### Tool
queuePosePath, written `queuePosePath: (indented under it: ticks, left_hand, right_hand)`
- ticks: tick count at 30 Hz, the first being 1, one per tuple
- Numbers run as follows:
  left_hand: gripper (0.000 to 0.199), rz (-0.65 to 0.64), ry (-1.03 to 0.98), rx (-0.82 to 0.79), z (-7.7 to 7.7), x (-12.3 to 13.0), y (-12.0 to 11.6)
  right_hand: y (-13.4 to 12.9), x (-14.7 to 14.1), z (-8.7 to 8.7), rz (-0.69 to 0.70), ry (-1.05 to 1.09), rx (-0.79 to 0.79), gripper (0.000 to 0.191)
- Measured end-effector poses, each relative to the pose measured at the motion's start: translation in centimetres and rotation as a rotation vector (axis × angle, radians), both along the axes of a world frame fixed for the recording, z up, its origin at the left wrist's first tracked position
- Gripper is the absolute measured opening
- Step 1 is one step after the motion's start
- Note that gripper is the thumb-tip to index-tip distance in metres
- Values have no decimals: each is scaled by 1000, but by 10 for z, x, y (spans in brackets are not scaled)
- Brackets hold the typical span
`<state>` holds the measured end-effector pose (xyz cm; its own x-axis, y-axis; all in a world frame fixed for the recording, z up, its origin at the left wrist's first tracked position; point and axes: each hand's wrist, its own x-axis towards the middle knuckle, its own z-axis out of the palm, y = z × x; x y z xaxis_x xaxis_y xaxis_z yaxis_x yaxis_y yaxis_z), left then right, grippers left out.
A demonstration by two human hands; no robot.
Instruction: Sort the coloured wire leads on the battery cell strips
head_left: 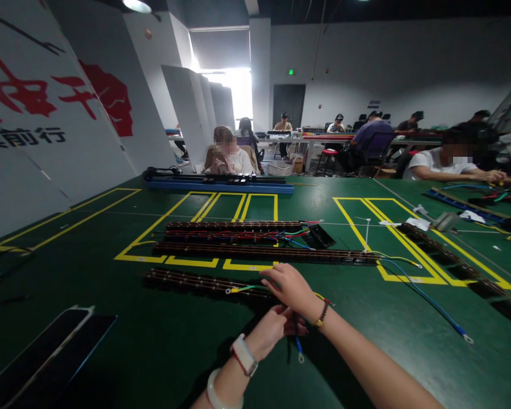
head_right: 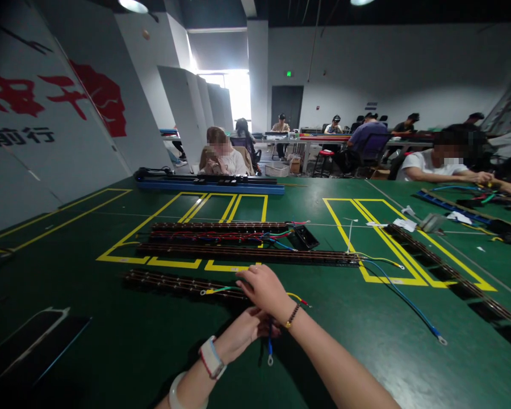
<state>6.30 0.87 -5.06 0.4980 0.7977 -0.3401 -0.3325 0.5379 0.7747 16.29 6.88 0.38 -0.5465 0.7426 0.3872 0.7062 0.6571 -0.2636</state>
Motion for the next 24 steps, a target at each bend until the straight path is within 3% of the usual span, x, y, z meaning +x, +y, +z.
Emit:
queuePosePath:
  ticks: [4, 8, 13, 19, 24]
  left_hand:
    - [37, -1, -19, -23, 2, -1, 1]
    - [34, 33, -6, -36, 5, -4, 0]
    - [41, -14, 247, 117, 7, -8, 2]
    - [33, -71, 751, 462, 23, -19, 6]
    - [29, -70, 923, 628, 30, -24, 12]
  right_hand:
    - [-5, 51, -16, -139, -44, -5, 20]
    - [-14, 77, -42, -150, -49, -78, 20]
    - [-19, 83, -62, -162, 33, -79, 18]
    - [-19, 78, -61, -238, 27, -1, 14]
    - [-17, 72, -62, -300, 43, 46, 20]
